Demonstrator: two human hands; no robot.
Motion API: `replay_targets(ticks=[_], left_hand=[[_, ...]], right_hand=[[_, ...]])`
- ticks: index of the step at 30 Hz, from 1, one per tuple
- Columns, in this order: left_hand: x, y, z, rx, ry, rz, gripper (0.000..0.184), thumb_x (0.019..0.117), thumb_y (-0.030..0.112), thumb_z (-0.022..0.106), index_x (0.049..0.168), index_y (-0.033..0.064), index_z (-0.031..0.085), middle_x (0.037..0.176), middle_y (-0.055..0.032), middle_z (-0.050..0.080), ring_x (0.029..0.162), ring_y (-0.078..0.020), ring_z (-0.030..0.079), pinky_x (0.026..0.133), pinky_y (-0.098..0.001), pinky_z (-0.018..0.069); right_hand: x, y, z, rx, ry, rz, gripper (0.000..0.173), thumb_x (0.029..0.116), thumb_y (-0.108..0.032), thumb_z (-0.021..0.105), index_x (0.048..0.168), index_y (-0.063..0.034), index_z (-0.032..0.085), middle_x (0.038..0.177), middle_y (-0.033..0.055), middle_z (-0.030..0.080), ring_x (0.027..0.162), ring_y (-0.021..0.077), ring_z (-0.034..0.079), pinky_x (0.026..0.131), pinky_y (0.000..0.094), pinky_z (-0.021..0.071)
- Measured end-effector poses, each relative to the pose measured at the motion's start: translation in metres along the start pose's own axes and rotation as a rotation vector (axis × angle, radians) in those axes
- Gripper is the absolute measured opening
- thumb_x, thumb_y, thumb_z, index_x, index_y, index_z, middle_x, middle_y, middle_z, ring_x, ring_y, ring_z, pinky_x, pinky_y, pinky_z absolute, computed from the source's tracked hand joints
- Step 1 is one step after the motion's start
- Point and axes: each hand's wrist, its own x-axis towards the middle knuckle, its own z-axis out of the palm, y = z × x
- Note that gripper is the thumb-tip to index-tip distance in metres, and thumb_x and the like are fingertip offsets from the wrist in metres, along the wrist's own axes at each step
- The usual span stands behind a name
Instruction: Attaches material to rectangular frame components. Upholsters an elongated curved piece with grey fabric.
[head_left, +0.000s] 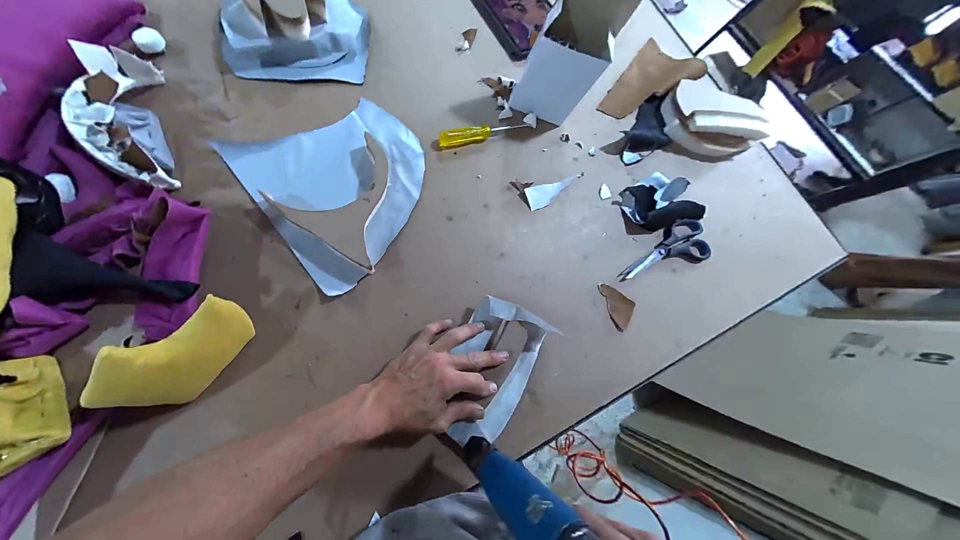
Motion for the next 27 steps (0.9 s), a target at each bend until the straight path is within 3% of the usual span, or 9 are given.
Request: replay_targets(ticks=[6,9,12,15,17,19,23,25,27], left_hand=[[0.0,0.001,-0.001,0.002,0.014,-0.018,0.03,0.103,0.046,0.054,0.119,0.0326,0.075,0.155,0.0168,0.049,0.156,-0.017,0.025,0.125,-0.0569,0.0189],[0.001,0.0,-0.001,0.003,0.022,-0.017,0.029,0.1032,0.046,0.053,0.118,0.0331,0.075,0.154,0.0171,0.051,0.156,-0.0169,0.026,0.125,-0.0574,0.0188],[0.003,0.005,-0.005,0.018,-0.003,-0.043,0.031,0.1029,0.047,0.052,0.118,0.0324,0.074,0.155,0.0174,0.049,0.156,-0.0168,0.025,0.124,-0.058,0.0193],[0.009,0.04,-0.004,0.12,0.007,-0.19,0.031,0.0997,0.043,0.056,0.112,0.0194,0.072,0.154,0.0045,0.053,0.145,-0.025,0.045,0.113,-0.0573,0.037],[0.011,0.067,0.014,0.23,0.16,-0.302,0.025,0.0975,0.036,0.062,0.106,0.0139,0.071,0.145,-0.0091,0.059,0.122,-0.0311,0.064,0.091,-0.0517,0.0554],[0.011,0.08,0.034,0.267,0.334,-0.383,0.015,0.0944,0.022,0.067,0.106,0.014,0.073,0.136,-0.017,0.062,0.102,-0.0332,0.071,0.075,-0.0452,0.0621],[-0.019,0.072,0.027,0.333,0.419,-0.401,0.019,0.0979,0.012,0.06,0.112,0.0133,0.073,0.127,-0.0118,0.068,0.11,-0.0272,0.07,0.088,-0.0402,0.0611],[-0.04,0.063,0.015,0.366,0.402,-0.405,0.021,0.1001,0.015,0.059,0.115,0.0129,0.074,0.126,-0.0084,0.07,0.113,-0.0254,0.069,0.094,-0.0403,0.059],[-0.054,0.061,0.009,0.438,0.412,-0.427,0.023,0.1014,0.016,0.056,0.115,0.0142,0.074,0.128,-0.0052,0.07,0.116,-0.0237,0.068,0.1,-0.0416,0.0561]], right_hand=[[0.015,-0.007,0.024,-0.115,-0.012,0.05,0.04,0.0827,-0.026,0.076,0.114,-0.0006,0.074,0.088,0.0175,0.076,0.075,0.0347,0.074,0.065,0.0566,0.0577],[0.014,-0.003,0.02,-0.152,0.018,0.072,0.035,0.0804,-0.027,0.076,0.104,-0.0009,0.075,0.079,0.0163,0.074,0.069,0.0339,0.073,0.061,0.0563,0.0559],[-0.001,0.022,-0.008,-0.219,0.1,0.183,0.029,0.0857,-0.029,0.072,0.093,-0.0015,0.072,0.073,0.0153,0.071,0.066,0.0333,0.07,0.059,0.057,0.054],[0.006,0.055,-0.043,-0.343,0.227,0.329,0.043,0.0899,-0.034,0.069,0.113,0.0021,0.069,0.082,0.0215,0.072,0.075,0.0415,0.071,0.065,0.0642,0.053],[0.029,0.082,-0.057,-0.399,0.361,0.29,0.055,0.0868,-0.031,0.068,0.132,0.0001,0.064,0.096,0.0219,0.073,0.082,0.0421,0.071,0.069,0.0648,0.0539],[0.065,0.111,-0.064,-0.418,0.48,0.194,0.064,0.0841,-0.028,0.063,0.143,-0.0022,0.059,0.109,0.0233,0.071,0.092,0.0431,0.07,0.075,0.0642,0.0543],[0.133,0.134,-0.072,-0.403,0.47,0.099,0.062,0.0927,-0.024,0.066,0.15,-0.0064,0.052,0.12,0.0273,0.067,0.106,0.0473,0.066,0.088,0.066,0.0522],[0.151,0.124,-0.071,-0.468,0.444,-0.031,0.052,0.094,-0.024,0.067,0.143,-0.0085,0.06,0.125,0.0269,0.065,0.113,0.0489,0.063,0.09,0.0662,0.0518],[0.155,0.093,-0.058,-0.469,0.438,-0.288,0.036,0.0957,-0.021,0.062,0.13,-0.0127,0.071,0.127,0.0204,0.066,0.116,0.0426,0.063,0.089,0.0606,0.0548]])
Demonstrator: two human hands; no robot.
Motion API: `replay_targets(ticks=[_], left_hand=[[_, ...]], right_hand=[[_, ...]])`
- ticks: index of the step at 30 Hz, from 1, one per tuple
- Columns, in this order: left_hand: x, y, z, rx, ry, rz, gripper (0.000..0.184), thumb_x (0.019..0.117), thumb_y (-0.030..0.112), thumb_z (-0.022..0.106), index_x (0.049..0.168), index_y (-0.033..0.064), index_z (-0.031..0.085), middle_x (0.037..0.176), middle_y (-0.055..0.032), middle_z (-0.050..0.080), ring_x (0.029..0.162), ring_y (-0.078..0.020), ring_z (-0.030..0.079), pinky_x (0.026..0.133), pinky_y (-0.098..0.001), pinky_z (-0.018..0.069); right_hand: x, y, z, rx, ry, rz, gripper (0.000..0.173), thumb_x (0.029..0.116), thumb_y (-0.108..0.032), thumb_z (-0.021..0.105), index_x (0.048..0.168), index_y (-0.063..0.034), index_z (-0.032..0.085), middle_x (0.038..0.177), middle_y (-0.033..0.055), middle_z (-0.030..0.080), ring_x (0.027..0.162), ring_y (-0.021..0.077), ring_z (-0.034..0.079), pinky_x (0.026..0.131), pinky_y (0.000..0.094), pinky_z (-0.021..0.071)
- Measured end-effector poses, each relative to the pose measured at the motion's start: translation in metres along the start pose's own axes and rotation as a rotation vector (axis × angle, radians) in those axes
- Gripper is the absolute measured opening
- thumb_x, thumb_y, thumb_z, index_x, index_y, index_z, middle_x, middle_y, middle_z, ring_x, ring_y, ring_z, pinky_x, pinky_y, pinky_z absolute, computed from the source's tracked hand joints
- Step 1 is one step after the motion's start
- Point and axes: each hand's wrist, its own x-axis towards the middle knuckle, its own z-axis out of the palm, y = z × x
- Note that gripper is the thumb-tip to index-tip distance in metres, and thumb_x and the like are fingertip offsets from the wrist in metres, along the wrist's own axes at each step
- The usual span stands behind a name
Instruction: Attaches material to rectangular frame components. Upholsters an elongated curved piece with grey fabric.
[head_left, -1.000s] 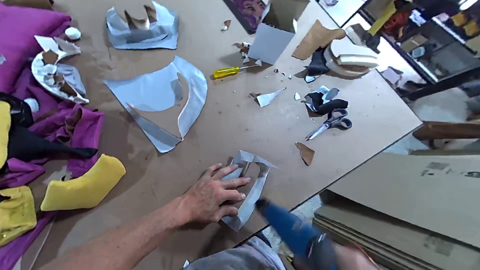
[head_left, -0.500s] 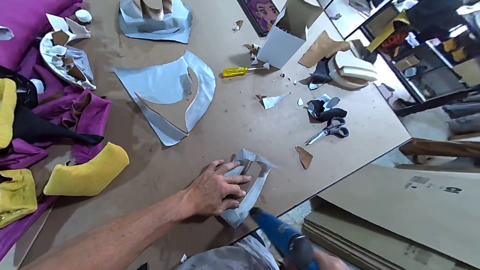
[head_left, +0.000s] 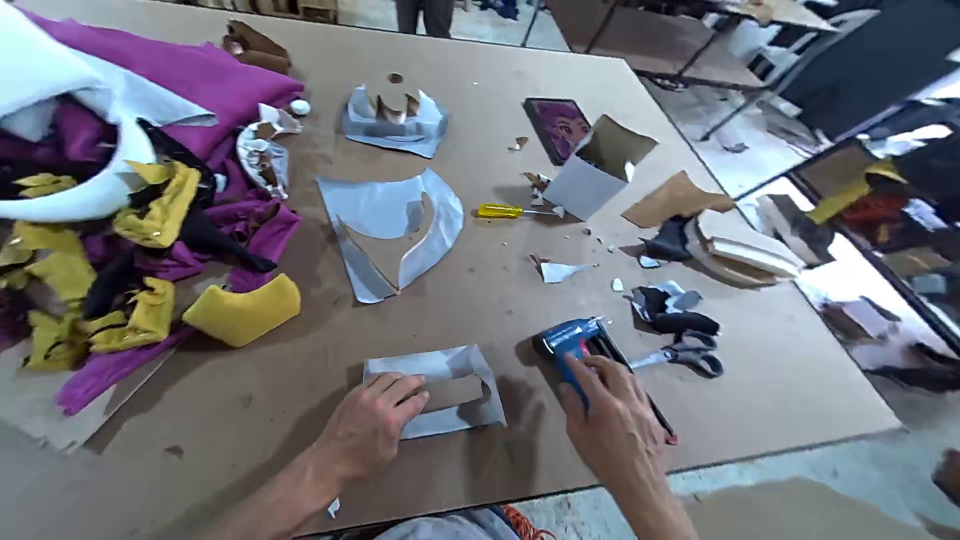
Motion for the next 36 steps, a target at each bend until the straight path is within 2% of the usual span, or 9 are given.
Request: replay_targets(ticks=[6,15,18,20,23,28,30,33,36], left_hand=[[-0.014,0.034,0.018,0.172,0.158,-0.144,0.032,0.1016,0.013,0.05,0.124,0.0113,0.072,0.134,-0.0029,0.069,0.131,-0.0206,0.061,0.11,-0.0387,0.0498],[-0.02,0.051,0.046,0.181,0.18,-0.315,0.036,0.1003,0.016,0.046,0.123,0.0133,0.074,0.134,-0.0008,0.069,0.131,-0.0191,0.061,0.114,-0.0389,0.0466],[0.002,0.045,0.02,0.05,0.132,-0.426,0.036,0.0979,0.025,0.046,0.108,0.0159,0.079,0.122,0.0015,0.075,0.118,-0.0172,0.069,0.1,-0.0405,0.0545],[0.032,0.032,0.003,0.04,-0.001,-0.538,0.035,0.099,0.027,0.049,0.12,0.014,0.075,0.128,-0.005,0.071,0.119,-0.0249,0.067,0.098,-0.049,0.0532],[0.082,0.02,-0.015,0.08,-0.494,-0.696,0.05,0.1037,0.033,0.048,0.152,0.0188,0.049,0.147,-0.0076,0.054,0.138,-0.0283,0.049,0.114,-0.052,0.0358],[0.106,0.01,-0.027,0.057,-0.681,-0.633,0.026,0.0963,0.024,0.061,0.119,0.017,0.072,0.12,-0.0065,0.063,0.123,-0.0274,0.054,0.109,-0.0532,0.0361],[0.104,0.002,-0.029,-0.046,-0.669,-0.625,0.022,0.0994,0.022,0.058,0.116,0.017,0.072,0.124,-0.0041,0.061,0.124,-0.0249,0.052,0.107,-0.048,0.0412],[0.102,0.001,-0.034,-0.201,-0.683,-0.653,0.025,0.1028,0.026,0.051,0.117,0.0146,0.068,0.107,-0.0083,0.069,0.106,-0.0262,0.066,0.092,-0.0497,0.0525],[0.104,0.001,-0.034,-0.217,-0.735,-0.674,0.028,0.0999,0.036,0.061,0.121,0.0218,0.071,0.104,-0.0051,0.073,0.1,-0.0228,0.069,0.09,-0.0492,0.0546]], right_hand=[[-0.025,-0.085,0.056,0.151,-0.096,-0.513,0.046,0.0977,-0.024,0.053,0.14,-0.0116,0.064,0.148,0.0053,0.059,0.141,0.024,0.052,0.115,0.0444,0.0451],[-0.043,-0.088,0.088,0.05,-0.126,-0.478,0.066,0.0882,-0.039,0.056,0.144,-0.0049,0.059,0.152,0.0103,0.055,0.144,0.0258,0.049,0.117,0.0445,0.0417],[-0.042,-0.088,0.084,0.035,-0.14,-0.473,0.066,0.0895,-0.044,0.055,0.145,-0.0085,0.059,0.154,0.0068,0.054,0.145,0.0241,0.047,0.117,0.0447,0.041],[-0.044,-0.088,0.086,0.024,-0.114,-0.459,0.059,0.093,-0.041,0.052,0.145,-0.0127,0.06,0.154,0.0034,0.053,0.145,0.0217,0.047,0.118,0.0465,0.0389],[-0.047,-0.092,0.086,0.003,-0.095,-0.432,0.053,0.0945,-0.034,0.051,0.144,-0.0165,0.061,0.156,0.0028,0.052,0.146,0.022,0.046,0.119,0.057,0.0333],[-0.048,-0.104,0.08,0.001,-0.061,-0.386,0.045,0.0936,-0.033,0.053,0.131,-0.0155,0.07,0.148,0.0074,0.058,0.141,0.0275,0.051,0.118,0.0565,0.0347],[-0.048,-0.108,0.079,0.017,-0.078,-0.367,0.041,0.0924,-0.031,0.055,0.124,-0.0132,0.074,0.145,0.0092,0.061,0.137,0.0283,0.055,0.116,0.0526,0.0401],[-0.044,-0.111,0.076,0.077,-0.132,-0.345,0.039,0.0916,-0.029,0.056,0.121,-0.0104,0.074,0.143,0.0089,0.062,0.134,0.0265,0.057,0.115,0.0451,0.0442],[-0.045,-0.113,0.07,0.072,-0.14,-0.35,0.048,0.0911,-0.027,0.055,0.136,-0.0144,0.067,0.142,0.0083,0.063,0.133,0.0261,0.058,0.112,0.0449,0.0464]])
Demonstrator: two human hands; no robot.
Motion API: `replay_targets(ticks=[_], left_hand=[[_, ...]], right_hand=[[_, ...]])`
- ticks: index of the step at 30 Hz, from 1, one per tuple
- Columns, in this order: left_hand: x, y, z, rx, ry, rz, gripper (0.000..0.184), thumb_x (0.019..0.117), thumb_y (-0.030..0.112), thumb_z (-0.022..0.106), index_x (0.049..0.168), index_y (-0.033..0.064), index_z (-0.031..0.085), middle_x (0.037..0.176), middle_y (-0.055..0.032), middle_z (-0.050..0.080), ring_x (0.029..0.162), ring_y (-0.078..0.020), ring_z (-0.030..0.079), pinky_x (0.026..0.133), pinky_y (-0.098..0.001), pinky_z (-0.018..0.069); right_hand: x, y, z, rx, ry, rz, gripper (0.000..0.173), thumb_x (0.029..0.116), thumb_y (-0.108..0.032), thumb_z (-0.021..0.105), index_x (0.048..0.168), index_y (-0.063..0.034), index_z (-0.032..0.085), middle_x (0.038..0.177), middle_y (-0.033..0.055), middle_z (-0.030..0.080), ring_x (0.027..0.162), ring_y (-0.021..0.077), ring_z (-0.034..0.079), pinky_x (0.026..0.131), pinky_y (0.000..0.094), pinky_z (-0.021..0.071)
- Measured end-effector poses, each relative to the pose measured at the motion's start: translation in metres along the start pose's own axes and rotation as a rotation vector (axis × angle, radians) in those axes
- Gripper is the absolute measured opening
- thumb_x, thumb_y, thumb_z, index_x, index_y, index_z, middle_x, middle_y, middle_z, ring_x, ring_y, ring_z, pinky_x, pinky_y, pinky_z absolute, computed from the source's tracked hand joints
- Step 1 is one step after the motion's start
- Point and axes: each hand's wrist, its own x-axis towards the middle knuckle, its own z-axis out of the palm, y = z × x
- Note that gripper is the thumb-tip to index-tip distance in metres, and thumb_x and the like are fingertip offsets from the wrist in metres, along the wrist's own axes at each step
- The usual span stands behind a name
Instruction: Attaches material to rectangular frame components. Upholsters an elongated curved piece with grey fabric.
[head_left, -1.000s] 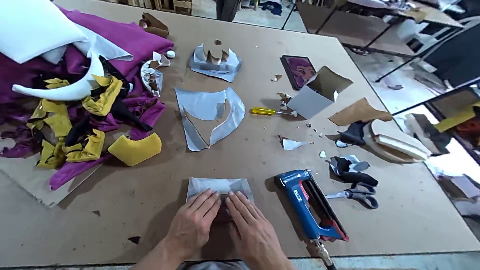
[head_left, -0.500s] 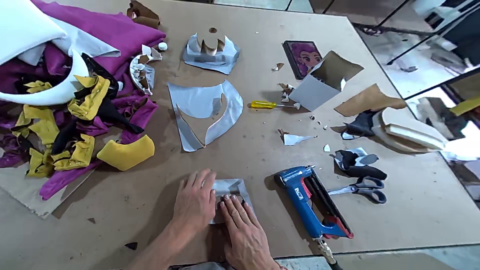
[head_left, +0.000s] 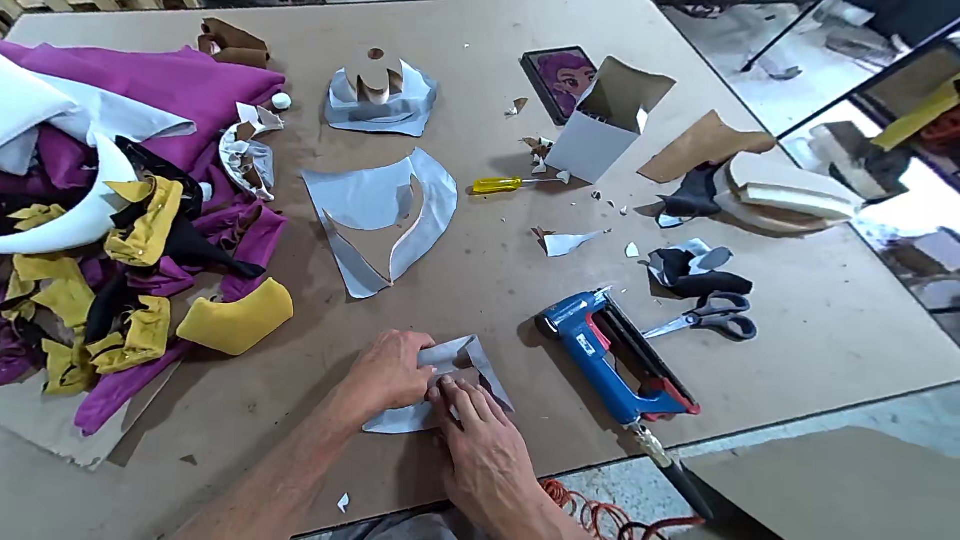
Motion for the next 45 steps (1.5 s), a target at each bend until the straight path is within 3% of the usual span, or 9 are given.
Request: replay_targets(ticks=[4,12,17,19,23,28,35,39,45], left_hand=[[0.009,-0.003,0.006,-0.072,0.088,0.104,0.026,0.104,0.033,0.057,0.097,0.0191,0.078,0.085,-0.0003,0.071,0.083,-0.0162,0.067,0.079,-0.0428,0.0541],[-0.015,-0.011,0.059,-0.042,0.465,0.393,0.029,0.1016,0.024,0.051,0.092,0.0132,0.077,0.079,-0.0033,0.071,0.08,-0.0203,0.071,0.071,-0.0429,0.057],[-0.04,-0.02,0.093,0.22,0.603,0.456,0.043,0.0919,0.001,0.055,0.131,0.0094,0.069,0.124,-0.008,0.074,0.117,-0.0245,0.07,0.097,-0.0405,0.058],[-0.037,-0.029,0.107,0.252,0.721,0.51,0.044,0.087,-0.003,0.06,0.127,0.01,0.072,0.123,-0.0061,0.074,0.118,-0.0233,0.07,0.099,-0.0403,0.0578],[-0.024,-0.035,0.125,0.349,0.958,0.562,0.033,0.0877,0.001,0.062,0.115,0.0131,0.076,0.116,-0.0018,0.077,0.11,-0.018,0.073,0.093,-0.0358,0.0587],[-0.019,-0.039,0.135,0.356,1.106,0.589,0.028,0.0945,0.006,0.055,0.107,0.0159,0.078,0.108,0.0011,0.078,0.102,-0.0144,0.074,0.091,-0.0318,0.0575],[-0.019,-0.041,0.138,0.261,1.123,0.624,0.025,0.0983,0.008,0.053,0.104,0.0133,0.077,0.106,-0.001,0.078,0.102,-0.0165,0.074,0.09,-0.0329,0.0583],[-0.018,-0.046,0.134,0.257,1.092,0.674,0.026,0.0984,0.008,0.051,0.103,0.0137,0.076,0.107,-0.0008,0.078,0.104,-0.0154,0.074,0.092,-0.0316,0.0575],[-0.018,-0.051,0.13,0.204,1.076,0.773,0.023,0.0974,0.007,0.05,0.086,0.0115,0.07,0.096,-0.0025,0.077,0.102,-0.0179,0.073,0.094,-0.0325,0.0562]], right_hand=[[0.006,-0.009,-0.006,-0.052,-0.085,0.024,0.057,0.0816,-0.03,0.062,0.135,-0.0116,0.067,0.146,0.0101,0.06,0.135,0.0271,0.057,0.107,0.0457,0.0491],[0.007,-0.022,-0.014,-0.148,-0.215,0.04,0.066,0.0707,-0.047,0.068,0.123,-0.0059,0.072,0.147,0.0153,0.059,0.139,0.0312,0.053,0.111,0.049,0.0448],[0.022,-0.005,-0.041,0.086,-0.396,0.091,0.051,0.0807,-0.037,0.065,0.123,-0.009,0.072,0.141,0.0078,0.062,0.137,0.0252,0.053,0.113,0.0483,0.0432],[0.023,0.026,-0.064,0.263,-0.377,0.243,0.04,0.0913,-0.029,0.058,0.125,-0.0157,0.074,0.137,0.0021,0.067,0.129,0.0218,0.061,0.102,0.0502,0.0528],[-0.007,0.114,-0.073,-0.024,0.07,0.602,0.054,0.091,-0.029,0.071,0.142,-0.012,0.062,0.132,0.028,0.06,0.12,0.0496,0.058,0.09,0.0659,0.0515],[-0.013,0.163,-0.061,-0.103,-0.11,0.782,0.083,0.0908,-0.042,0.073,0.157,-0.006,0.039,0.127,0.0325,0.061,0.113,0.0522,0.062,0.094,0.0674,0.0492],[0.007,0.065,-0.142,0.235,-0.243,0.895,0.033,0.0839,-0.037,0.059,0.094,-0.0063,0.068,0.071,0.0068,0.068,0.063,0.024,0.07,0.058,0.0489,0.0587],[0.01,-0.012,-0.141,0.531,-0.358,0.785,0.02,0.0812,-0.026,0.064,0.092,-0.0089,0.069,0.068,0.0025,0.067,0.058,0.0193,0.068,0.055,0.0455,0.0586],[0.017,-0.022,-0.114,0.513,-0.429,0.777,0.02,0.0788,-0.032,0.063,0.089,-0.0152,0.067,0.065,-0.0018,0.065,0.055,0.0156,0.066,0.053,0.0413,0.0573]])
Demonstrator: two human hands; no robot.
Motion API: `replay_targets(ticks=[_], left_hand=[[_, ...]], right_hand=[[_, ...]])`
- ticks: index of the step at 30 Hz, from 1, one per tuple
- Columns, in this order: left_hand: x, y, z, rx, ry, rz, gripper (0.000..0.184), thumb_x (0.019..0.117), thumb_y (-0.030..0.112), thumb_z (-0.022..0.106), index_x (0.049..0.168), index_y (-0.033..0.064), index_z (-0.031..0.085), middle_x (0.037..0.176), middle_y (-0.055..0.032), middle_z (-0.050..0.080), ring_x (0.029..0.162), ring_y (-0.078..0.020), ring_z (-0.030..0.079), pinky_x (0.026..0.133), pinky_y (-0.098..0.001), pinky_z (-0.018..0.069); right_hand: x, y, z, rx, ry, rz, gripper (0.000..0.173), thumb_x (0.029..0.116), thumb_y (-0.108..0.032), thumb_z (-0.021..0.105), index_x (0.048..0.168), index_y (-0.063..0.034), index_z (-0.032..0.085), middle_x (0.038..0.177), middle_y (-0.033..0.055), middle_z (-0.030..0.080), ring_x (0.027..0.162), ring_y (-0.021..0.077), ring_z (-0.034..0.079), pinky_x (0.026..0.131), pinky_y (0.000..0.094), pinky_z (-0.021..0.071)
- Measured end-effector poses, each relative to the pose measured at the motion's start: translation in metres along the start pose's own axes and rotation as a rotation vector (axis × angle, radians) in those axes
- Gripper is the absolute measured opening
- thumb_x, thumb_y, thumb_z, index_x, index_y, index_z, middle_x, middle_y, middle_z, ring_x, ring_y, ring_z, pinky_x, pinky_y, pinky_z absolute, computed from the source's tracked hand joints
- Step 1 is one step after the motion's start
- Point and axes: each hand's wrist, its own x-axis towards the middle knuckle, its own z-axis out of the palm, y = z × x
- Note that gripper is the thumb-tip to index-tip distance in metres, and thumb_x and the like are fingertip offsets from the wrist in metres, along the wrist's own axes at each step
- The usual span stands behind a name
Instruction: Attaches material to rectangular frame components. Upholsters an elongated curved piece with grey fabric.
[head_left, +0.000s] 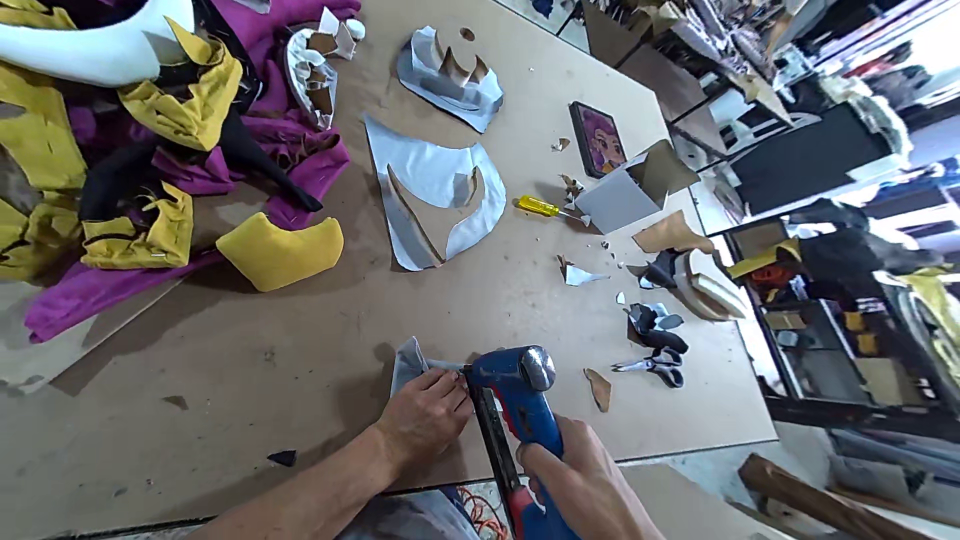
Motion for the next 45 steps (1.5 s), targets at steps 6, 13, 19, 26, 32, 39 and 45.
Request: replay_targets(ticks=[6,13,19,26,32,39,45], left_hand=[[-0.001,-0.002,0.0,-0.004,-0.006,0.002,0.024,0.0976,0.006,0.051,0.085,0.0107,0.071,0.094,-0.0026,0.077,0.099,-0.0175,0.074,0.091,-0.0323,0.0581],[0.008,-0.003,-0.005,-0.018,-0.029,-0.093,0.02,0.0912,0.002,0.059,0.099,0.0119,0.074,0.097,-0.0032,0.078,0.095,-0.018,0.075,0.085,-0.0335,0.0613],[0.022,-0.004,-0.021,-0.165,-0.208,-0.3,0.038,0.0944,0.011,0.061,0.132,0.0121,0.068,0.094,-0.006,0.076,0.084,-0.026,0.072,0.079,-0.0429,0.0601],[0.024,-0.019,-0.031,-0.374,-0.335,-0.575,0.038,0.0981,0.031,0.063,0.134,0.022,0.069,0.117,0.0014,0.075,0.112,-0.0161,0.067,0.101,-0.0408,0.0533],[0.068,-0.027,-0.049,-0.328,-0.812,-0.918,0.033,0.0896,0.041,0.072,0.122,0.0332,0.075,0.123,0.0034,0.063,0.123,-0.017,0.053,0.114,-0.0529,0.0289],[0.042,-0.008,-0.042,-0.039,-0.5,-0.723,0.035,0.0844,0.041,0.074,0.117,0.0288,0.074,0.13,-0.0011,0.064,0.124,-0.027,0.056,0.107,-0.063,0.0363],[-0.026,0.037,-0.023,0.276,-0.157,-0.194,0.02,0.0998,0.043,0.055,0.104,0.0338,0.072,0.131,0.0037,0.065,0.131,-0.0185,0.053,0.116,-0.0496,0.0309]], right_hand=[[0.01,0.006,-0.008,0.109,-0.095,0.048,0.025,0.0793,-0.032,0.061,0.095,-0.015,0.069,0.068,-0.0008,0.067,0.057,0.0165,0.068,0.055,0.04,0.0597],[0.048,0.074,-0.054,-0.468,0.44,0.13,0.044,0.0914,-0.042,0.058,0.112,-0.004,0.069,0.087,0.0183,0.071,0.087,0.0389,0.07,0.076,0.0621,0.0516],[0.068,0.059,-0.027,-0.506,0.44,-0.416,0.046,0.0963,-0.035,0.065,0.139,-0.0183,0.065,0.138,0.0196,0.06,0.126,0.0411,0.058,0.096,0.0608,0.0513],[0.109,0.021,0.016,-0.215,-0.057,-0.477,0.03,0.0963,-0.031,0.066,0.124,-0.0231,0.074,0.128,0.007,0.065,0.114,0.0208,0.064,0.098,0.0418,0.0537],[0.117,-0.006,0.002,-0.258,-0.247,-0.264,0.03,0.0904,-0.026,0.073,0.119,-0.0182,0.072,0.122,0.008,0.063,0.112,0.0234,0.063,0.096,0.0446,0.0529],[0.116,-0.008,0.016,-0.292,-0.197,-0.233,0.029,0.0832,-0.014,0.069,0.112,-0.0165,0.071,0.12,0.0074,0.063,0.109,0.0241,0.064,0.09,0.0446,0.0556],[0.123,-0.011,0.008,-0.276,-0.257,-0.24,0.027,0.0842,-0.025,0.076,0.109,-0.0142,0.073,0.113,0.0093,0.067,0.107,0.0271,0.065,0.09,0.0488,0.0538]])
